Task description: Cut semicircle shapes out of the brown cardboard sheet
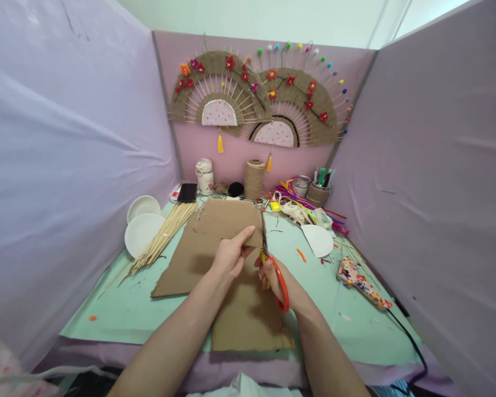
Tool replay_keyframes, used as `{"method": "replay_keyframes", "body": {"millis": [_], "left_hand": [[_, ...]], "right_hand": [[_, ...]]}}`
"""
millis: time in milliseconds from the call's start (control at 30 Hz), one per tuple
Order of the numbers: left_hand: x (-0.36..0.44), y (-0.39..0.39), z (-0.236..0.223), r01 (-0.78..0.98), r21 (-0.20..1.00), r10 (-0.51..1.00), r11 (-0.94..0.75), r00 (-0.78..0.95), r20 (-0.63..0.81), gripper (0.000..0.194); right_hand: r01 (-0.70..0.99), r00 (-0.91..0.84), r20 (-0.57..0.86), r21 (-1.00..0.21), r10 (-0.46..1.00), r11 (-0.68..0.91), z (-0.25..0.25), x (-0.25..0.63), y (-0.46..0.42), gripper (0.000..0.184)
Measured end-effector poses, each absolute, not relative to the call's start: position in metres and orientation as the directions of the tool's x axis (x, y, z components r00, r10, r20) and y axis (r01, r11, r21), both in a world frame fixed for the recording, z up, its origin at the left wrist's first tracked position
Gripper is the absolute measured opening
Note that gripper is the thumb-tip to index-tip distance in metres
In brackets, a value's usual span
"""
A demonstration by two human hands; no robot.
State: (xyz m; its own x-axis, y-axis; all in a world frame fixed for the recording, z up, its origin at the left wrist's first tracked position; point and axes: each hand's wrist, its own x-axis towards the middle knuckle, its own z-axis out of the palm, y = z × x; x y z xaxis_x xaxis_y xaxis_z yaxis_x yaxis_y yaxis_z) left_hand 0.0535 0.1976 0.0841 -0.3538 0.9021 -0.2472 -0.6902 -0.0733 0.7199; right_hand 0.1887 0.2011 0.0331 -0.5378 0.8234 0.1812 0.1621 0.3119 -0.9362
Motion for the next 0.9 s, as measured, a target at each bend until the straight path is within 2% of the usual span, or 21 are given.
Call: {"method": "replay_keyframes", "body": {"millis": [267, 900], "left_hand": [[0.055, 0.195, 0.087, -0.695, 0.713, 0.897, -0.093, -0.37, -0.243, 0.027], [0.049, 0.19, 0.093, -0.697, 0.71, 0.923, -0.1, -0.331, -0.194, 0.023]], "right_hand": [[0.153, -0.511, 0.121, -0.961, 0.851, 0.229, 0.032, 0.187, 0.199, 0.064], [0.165, -0.448, 0.088, -0.97, 0.89, 0.179, 0.043, 0.187, 0.191, 0.058]]}}
